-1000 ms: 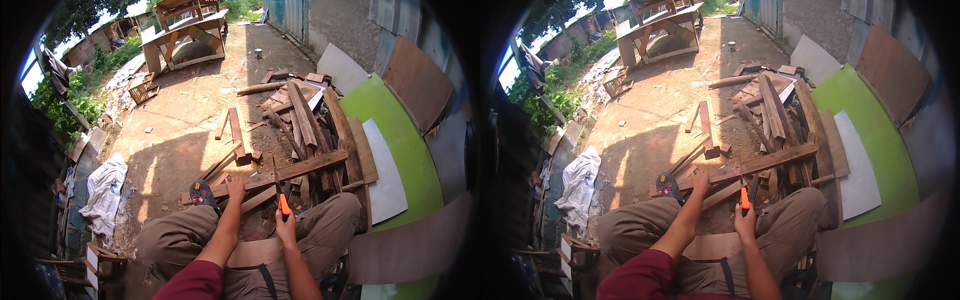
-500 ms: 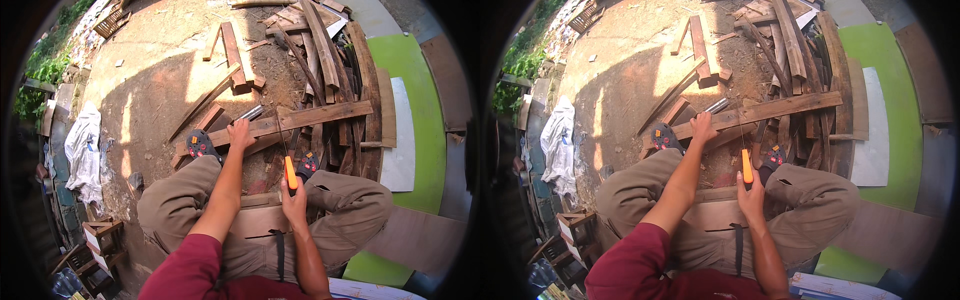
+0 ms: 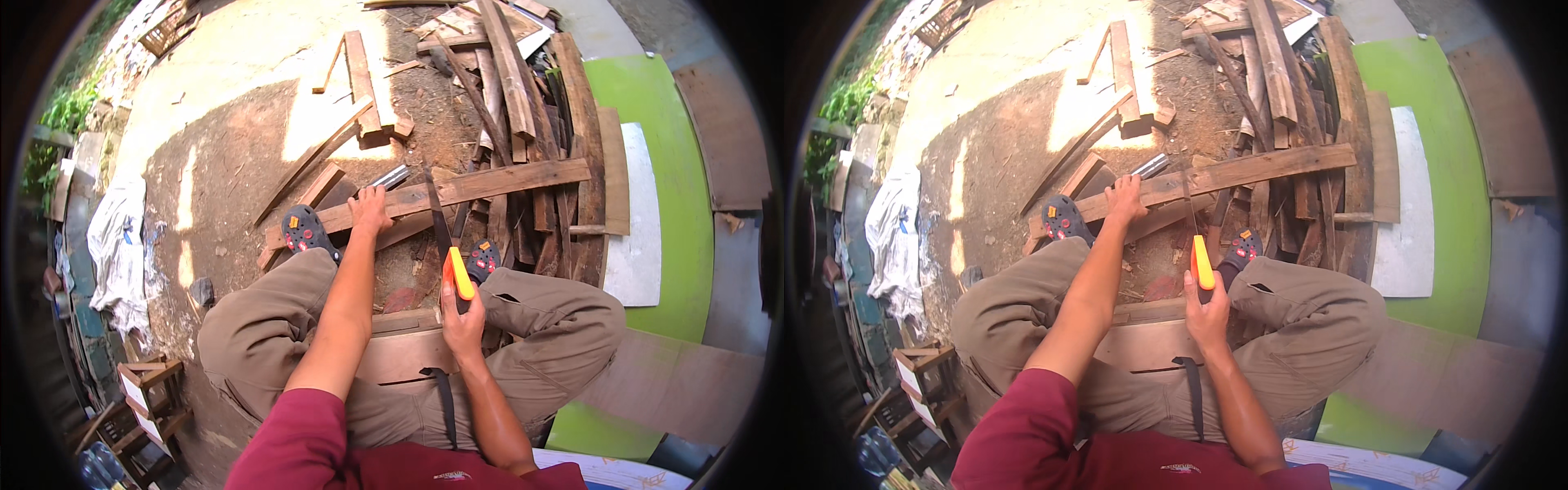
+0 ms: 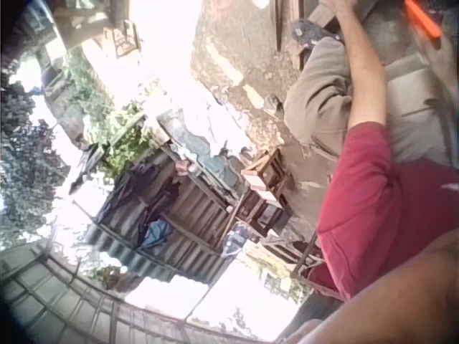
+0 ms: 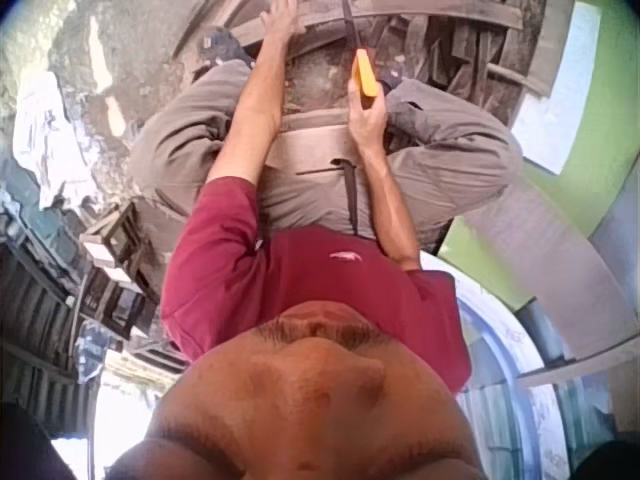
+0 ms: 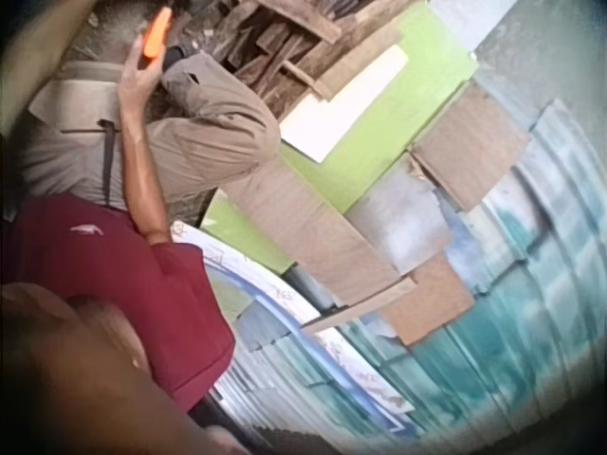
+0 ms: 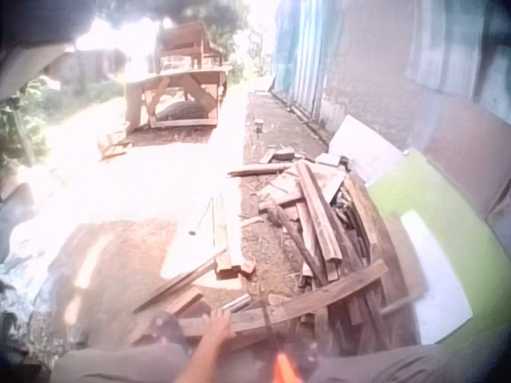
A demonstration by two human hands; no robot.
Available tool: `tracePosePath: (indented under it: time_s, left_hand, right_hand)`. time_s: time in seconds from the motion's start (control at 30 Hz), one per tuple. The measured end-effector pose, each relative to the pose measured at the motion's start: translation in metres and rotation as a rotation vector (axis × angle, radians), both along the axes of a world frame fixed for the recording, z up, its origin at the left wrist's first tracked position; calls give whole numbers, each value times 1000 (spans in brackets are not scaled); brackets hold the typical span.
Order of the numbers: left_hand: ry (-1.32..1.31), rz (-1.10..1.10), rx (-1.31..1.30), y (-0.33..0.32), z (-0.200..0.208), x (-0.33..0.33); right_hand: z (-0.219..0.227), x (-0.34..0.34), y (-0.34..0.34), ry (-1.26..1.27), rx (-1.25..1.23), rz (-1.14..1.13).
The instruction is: The person sits on the ground and uses a hand saw to cut several wooden planks. They repeatedly position planks, saw through them, and set the cut pieces aside among other wood scraps.
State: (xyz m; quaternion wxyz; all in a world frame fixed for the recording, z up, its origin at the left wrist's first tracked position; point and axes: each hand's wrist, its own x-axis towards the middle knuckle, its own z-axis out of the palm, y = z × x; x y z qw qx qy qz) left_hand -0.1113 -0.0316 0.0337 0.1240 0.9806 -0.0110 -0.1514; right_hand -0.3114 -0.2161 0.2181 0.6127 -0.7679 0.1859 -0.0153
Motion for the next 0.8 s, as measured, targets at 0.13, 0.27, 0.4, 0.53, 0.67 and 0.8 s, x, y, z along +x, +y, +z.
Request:
tracePosePath:
  time_s: [0.13, 0.27, 0.4, 0.53, 0.67, 0.8]
  left_hand:
    - [24, 133, 239, -33, 17, -7]
    - [-50, 108, 242, -22, -3, -25]
    - [-22, -2, 328, 0, -4, -5]
    - [-57, -155, 220, -25, 7, -5]
    - [-125, -203, 134, -48, 7, -3]
    - [-130, -213, 145, -42, 3, 4]
  right_hand:
    - [47, -10, -35, -73, 47, -127]
    - [132, -51, -76, -109, 71, -78]
    - [164, -100, -121, -124, 173, -4]
    - [156, -122, -123, -211, 280, -103]
    - [138, -106, -100, -201, 349, -151]
    - [114, -88, -86, -245, 130, -56]
